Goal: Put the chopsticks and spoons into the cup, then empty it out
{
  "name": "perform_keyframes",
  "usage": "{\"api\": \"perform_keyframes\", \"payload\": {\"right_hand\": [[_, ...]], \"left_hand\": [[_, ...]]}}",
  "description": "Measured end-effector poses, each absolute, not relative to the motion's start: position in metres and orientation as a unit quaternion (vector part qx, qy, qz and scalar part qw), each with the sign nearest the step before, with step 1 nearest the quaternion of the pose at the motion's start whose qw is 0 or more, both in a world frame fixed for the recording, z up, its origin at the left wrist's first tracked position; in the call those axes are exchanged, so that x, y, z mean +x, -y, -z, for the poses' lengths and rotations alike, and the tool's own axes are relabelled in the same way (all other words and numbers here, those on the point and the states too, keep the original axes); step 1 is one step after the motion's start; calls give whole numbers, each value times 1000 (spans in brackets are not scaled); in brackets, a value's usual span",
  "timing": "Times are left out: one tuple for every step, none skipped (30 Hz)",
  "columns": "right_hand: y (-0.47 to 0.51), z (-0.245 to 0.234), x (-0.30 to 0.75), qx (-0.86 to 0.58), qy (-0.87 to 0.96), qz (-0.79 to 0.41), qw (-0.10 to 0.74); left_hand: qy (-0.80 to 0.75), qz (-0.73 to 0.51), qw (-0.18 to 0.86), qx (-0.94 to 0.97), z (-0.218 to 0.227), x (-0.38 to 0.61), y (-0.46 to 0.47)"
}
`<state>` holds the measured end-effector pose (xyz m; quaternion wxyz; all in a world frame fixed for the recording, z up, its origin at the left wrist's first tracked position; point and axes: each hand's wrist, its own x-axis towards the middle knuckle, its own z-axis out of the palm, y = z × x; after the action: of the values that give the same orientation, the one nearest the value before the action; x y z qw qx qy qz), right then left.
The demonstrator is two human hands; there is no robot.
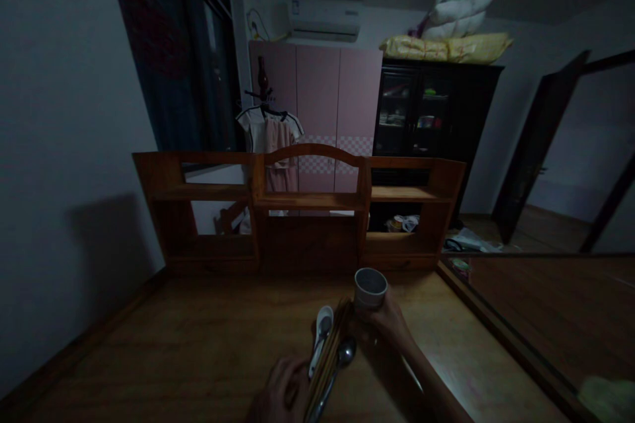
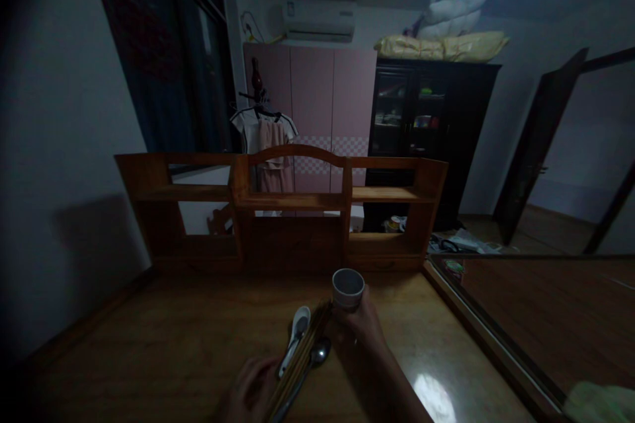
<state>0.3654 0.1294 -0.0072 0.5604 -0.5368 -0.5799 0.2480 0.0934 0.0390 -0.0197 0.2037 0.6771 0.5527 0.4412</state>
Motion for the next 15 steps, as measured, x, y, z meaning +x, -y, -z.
{"api": "perform_keyframes", "payload": {"right_hand": [[-130, 7, 365, -536, 580, -243, 564], [-130, 8, 366, -533, 580, -240, 567], [-130, 8, 366, -532, 577, -237, 573], [-131, 9, 366, -532, 574, -234, 577], [-131, 10, 366, -534, 569, -235, 580], [-131, 12, 367, -536, 565, -239, 580], [-132, 14, 367, -538, 563, -247, 576], [-132, 16, 367, -538, 564, -254, 572], [-133, 17, 368, -538, 565, -258, 569], [-133, 17, 369, -542, 565, -253, 569], [-132, 13, 370, -554, 558, -238, 570], [-130, 6, 372, -576, 542, -211, 574], [-126, -5, 372, -599, 522, -176, 581], [-119, -20, 372, -623, 499, -139, 586], [-108, -40, 371, -632, 479, -106, 600]], "left_hand": [[-546, -429, 185, 695, 21, 94, -39], [-540, -415, 173, 712, 24, 94, -40], [-536, -401, 161, 725, 26, 94, -40], [-538, -393, 140, 733, 29, 94, -40], [-540, -390, 119, 736, 31, 94, -41], [-538, -389, 103, 741, 33, 94, -41], [-533, -388, 93, 746, 35, 95, -41], [-528, -389, 89, 750, 36, 95, -42], [-524, -391, 89, 752, 37, 95, -42], [-518, -392, 95, 754, 38, 95, -43], [-517, -394, 104, 753, 40, 96, -43], [-516, -399, 115, 749, 42, 97, -44], [-517, -409, 123, 742, 44, 98, -45], [-517, -420, 129, 735, 46, 99, -46], [-518, -428, 131, 729, 49, 99, -47]]}}
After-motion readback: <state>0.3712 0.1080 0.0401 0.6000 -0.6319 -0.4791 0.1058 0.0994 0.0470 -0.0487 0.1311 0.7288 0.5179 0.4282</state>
